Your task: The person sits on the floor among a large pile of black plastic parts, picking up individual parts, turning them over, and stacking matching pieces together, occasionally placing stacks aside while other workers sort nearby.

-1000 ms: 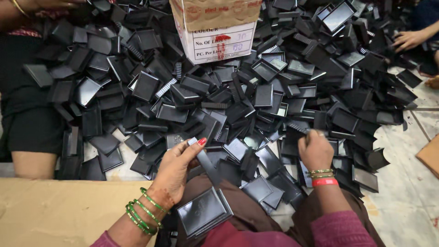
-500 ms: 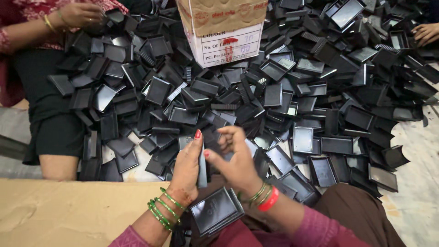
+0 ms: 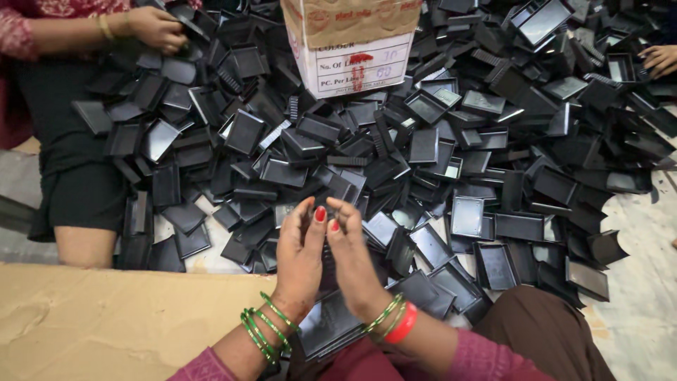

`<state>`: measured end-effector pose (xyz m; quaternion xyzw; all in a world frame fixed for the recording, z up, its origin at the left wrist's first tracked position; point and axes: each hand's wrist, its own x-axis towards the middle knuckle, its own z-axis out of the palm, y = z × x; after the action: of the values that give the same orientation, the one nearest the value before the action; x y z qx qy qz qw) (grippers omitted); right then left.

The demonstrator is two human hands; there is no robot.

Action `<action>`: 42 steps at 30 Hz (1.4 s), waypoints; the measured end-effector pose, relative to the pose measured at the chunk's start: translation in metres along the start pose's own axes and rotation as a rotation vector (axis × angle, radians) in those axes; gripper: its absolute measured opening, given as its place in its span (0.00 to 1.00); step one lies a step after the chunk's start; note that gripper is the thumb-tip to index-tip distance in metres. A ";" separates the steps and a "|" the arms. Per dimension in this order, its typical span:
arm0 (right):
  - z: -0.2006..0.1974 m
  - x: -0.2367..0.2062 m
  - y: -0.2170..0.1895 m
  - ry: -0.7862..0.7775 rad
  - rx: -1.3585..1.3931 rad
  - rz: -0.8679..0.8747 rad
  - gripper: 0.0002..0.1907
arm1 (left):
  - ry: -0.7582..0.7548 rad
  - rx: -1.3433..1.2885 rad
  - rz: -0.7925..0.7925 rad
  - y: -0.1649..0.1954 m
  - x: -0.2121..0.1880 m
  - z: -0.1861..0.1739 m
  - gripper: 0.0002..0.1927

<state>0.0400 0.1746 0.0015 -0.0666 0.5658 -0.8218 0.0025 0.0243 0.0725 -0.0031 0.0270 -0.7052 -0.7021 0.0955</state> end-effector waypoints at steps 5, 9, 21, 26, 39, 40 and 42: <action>0.019 -0.014 0.005 0.084 0.108 0.011 0.23 | 0.092 0.056 -0.069 -0.002 -0.011 0.005 0.23; 0.019 -0.016 0.000 0.025 0.188 0.033 0.23 | -0.047 -0.286 -0.144 0.002 -0.012 0.004 0.26; -0.035 0.018 -0.025 -0.090 0.019 0.137 0.24 | -0.069 0.431 -0.124 0.034 0.014 -0.011 0.29; -0.043 0.007 -0.026 -0.269 -0.008 0.158 0.26 | -0.004 0.553 0.004 0.052 0.019 -0.016 0.26; -0.165 0.031 -0.067 -0.076 -0.442 0.306 0.16 | -0.724 0.846 -0.146 0.000 0.022 -0.035 0.54; -0.173 0.027 -0.067 -0.070 -0.321 0.330 0.17 | -0.822 0.929 -0.156 -0.006 0.020 -0.038 0.57; -0.190 0.017 -0.077 -0.064 -0.137 0.376 0.20 | -1.009 1.038 -0.158 -0.020 0.014 -0.040 0.62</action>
<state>0.0069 0.3779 0.0081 0.0142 0.6224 -0.7640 0.1694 0.0151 0.0302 -0.0222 -0.2075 -0.9014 -0.2090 -0.3174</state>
